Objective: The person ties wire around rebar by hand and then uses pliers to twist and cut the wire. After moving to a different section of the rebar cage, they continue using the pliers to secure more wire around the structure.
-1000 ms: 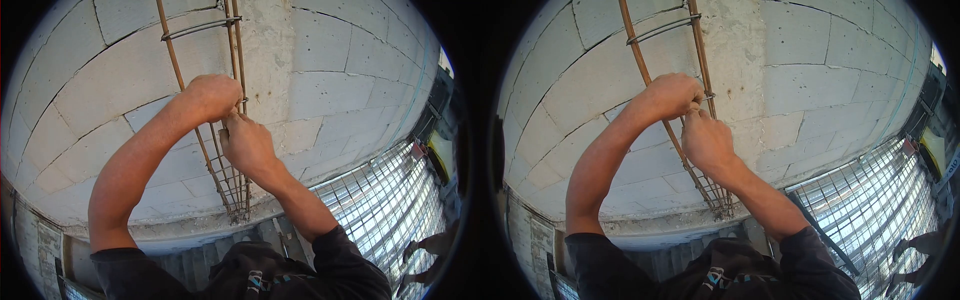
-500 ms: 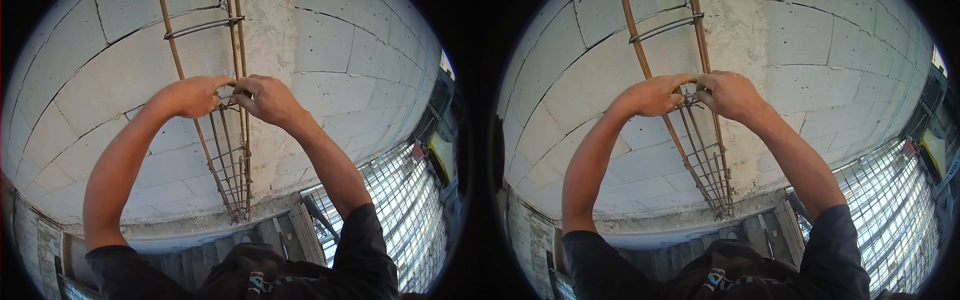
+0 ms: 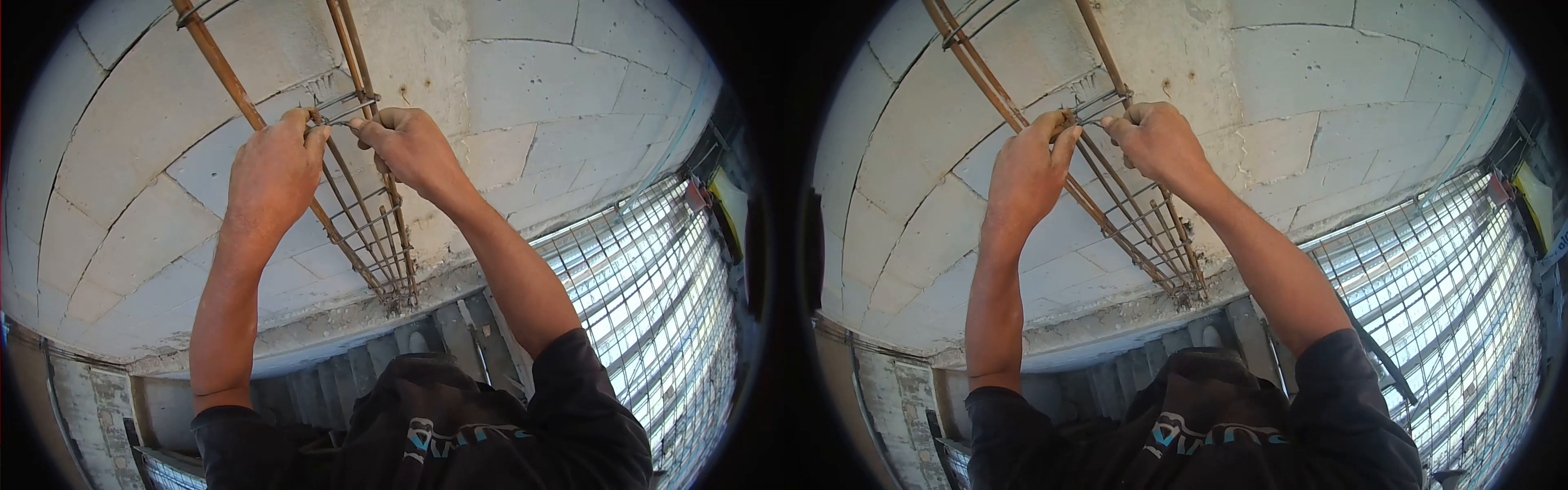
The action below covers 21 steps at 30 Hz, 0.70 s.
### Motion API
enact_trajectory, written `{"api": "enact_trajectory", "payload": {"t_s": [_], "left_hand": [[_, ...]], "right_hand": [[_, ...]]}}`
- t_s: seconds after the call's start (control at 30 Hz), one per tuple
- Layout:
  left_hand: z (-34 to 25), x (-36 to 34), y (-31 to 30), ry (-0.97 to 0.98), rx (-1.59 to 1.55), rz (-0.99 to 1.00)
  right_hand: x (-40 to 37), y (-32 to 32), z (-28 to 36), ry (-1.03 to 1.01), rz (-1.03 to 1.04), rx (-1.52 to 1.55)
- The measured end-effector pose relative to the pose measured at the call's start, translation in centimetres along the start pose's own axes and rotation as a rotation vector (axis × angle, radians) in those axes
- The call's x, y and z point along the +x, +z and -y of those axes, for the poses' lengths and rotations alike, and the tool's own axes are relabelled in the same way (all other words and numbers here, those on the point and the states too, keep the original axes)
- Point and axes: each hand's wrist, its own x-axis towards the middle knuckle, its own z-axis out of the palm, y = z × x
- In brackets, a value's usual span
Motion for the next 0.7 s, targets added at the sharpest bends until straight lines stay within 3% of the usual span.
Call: {"api": "enact_trajectory", "payload": {"t_s": [0.07, 0.23, 0.33, 0.37, 0.4, 0.43, 0.53, 0.63, 0.7], "left_hand": [[-1.1, 0.2, -0.2, -0.065, 0.102, 0.105], [1.0, -0.1, 1.4, 0.138, -0.098, -0.052], [1.7, -0.1, 1.8, -0.013, -0.278, 0.056], [4.2, 1.0, 2.7, 0.033, -0.271, 0.024], [3.3, 0.9, 3.1, -0.074, -0.16, -0.027], [3.5, 1.0, 3.6, -0.053, -0.098, -0.019], [2.8, 0.9, 5.5, -0.12, 0.048, -0.253], [6.1, 2.3, 4.9, -0.073, 0.288, -0.281], [5.3, 2.6, 4.1, -0.011, 0.187, -0.292]], "right_hand": [[-0.7, 0.4, -0.4, 0.092, 0.083, 0.246], [-1.7, 4.8, -3.1, 0.396, 0.417, 1.066], [-2.2, 6.9, -4.0, 0.393, 0.516, 1.314], [-2.4, 7.2, -4.5, 0.306, 0.5, 1.334], [-2.6, 7.8, -5.3, 0.224, 0.443, 1.321], [-3.8, 7.1, -6.1, 0.173, 0.398, 1.281], [-7.8, 5.5, -10.4, 0.04, 0.36, 1.158], [-13.2, 4.5, -21.2, 0.278, 0.419, 0.849], [-18.6, 5.8, -32.1, 0.554, 0.227, 0.625]]}}
